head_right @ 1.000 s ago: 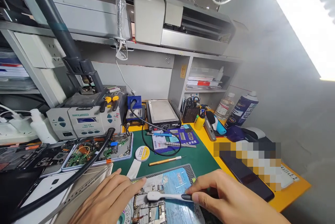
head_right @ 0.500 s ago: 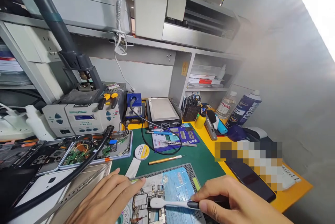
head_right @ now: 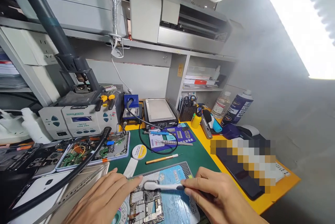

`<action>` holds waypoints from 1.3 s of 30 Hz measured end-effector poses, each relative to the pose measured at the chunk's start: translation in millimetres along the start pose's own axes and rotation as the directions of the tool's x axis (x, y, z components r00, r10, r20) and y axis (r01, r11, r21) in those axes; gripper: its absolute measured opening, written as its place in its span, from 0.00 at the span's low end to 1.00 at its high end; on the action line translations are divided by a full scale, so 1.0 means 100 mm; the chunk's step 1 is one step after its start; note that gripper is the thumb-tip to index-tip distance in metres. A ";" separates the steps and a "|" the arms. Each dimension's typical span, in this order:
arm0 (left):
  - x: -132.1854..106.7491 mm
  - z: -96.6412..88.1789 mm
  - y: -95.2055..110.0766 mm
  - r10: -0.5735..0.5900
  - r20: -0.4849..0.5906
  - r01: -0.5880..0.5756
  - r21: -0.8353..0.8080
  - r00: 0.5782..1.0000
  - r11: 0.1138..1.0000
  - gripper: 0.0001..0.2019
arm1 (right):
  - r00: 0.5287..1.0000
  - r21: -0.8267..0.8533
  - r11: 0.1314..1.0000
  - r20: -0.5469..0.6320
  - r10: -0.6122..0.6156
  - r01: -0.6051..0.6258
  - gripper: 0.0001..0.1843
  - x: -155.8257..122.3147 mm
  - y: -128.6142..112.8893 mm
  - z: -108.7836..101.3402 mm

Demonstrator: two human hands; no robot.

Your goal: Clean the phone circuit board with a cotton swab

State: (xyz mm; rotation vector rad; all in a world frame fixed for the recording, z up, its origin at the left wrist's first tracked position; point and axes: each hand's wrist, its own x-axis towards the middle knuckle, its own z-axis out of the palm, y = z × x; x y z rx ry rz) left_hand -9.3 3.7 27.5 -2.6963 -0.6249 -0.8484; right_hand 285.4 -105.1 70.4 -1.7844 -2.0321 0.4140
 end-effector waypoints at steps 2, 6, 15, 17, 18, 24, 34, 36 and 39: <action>-0.01 0.00 0.00 -0.011 0.008 0.011 0.005 1.000 1.000 0.31 | 0.989 0.074 0.991 -0.089 0.115 -0.108 0.18 -0.04 0.01 0.01; -0.02 0.00 0.01 -0.015 0.005 0.015 -0.007 1.000 1.000 0.33 | 0.985 0.136 0.980 -0.069 0.155 -0.145 0.21 -0.03 -0.01 -0.01; 0.00 -0.02 0.03 -0.041 0.021 0.042 -0.041 0.999 0.998 0.33 | 0.993 0.105 0.990 -0.059 0.100 -0.093 0.17 0.07 -0.02 0.08; -0.01 -0.03 0.03 -0.043 0.028 0.044 -0.055 0.999 0.998 0.35 | 0.991 0.113 0.987 -0.063 0.122 -0.115 0.17 0.06 -0.02 0.09; -0.01 -0.03 0.03 -0.043 0.031 0.044 -0.060 0.999 0.997 0.36 | 0.990 0.112 0.987 -0.061 0.125 -0.118 0.16 0.06 -0.02 0.09; -0.01 -0.03 0.05 -0.050 0.028 0.052 -0.066 0.998 0.997 0.35 | 0.991 0.121 0.986 -0.055 0.123 -0.115 0.17 0.07 -0.04 0.06; -0.03 0.01 0.02 -0.042 0.025 0.044 -0.084 0.999 0.995 0.37 | 0.995 0.174 0.980 -0.019 0.101 -0.097 0.17 0.04 0.03 0.09; -0.04 0.01 0.01 -0.042 0.028 0.044 -0.079 0.999 0.996 0.37 | 0.996 0.184 0.979 0.002 0.090 -0.089 0.17 0.05 0.03 0.09; -0.07 0.01 -0.01 -0.042 0.031 0.044 -0.074 0.999 0.996 0.34 | 0.996 0.203 0.976 0.048 0.075 -0.083 0.14 0.10 0.01 0.07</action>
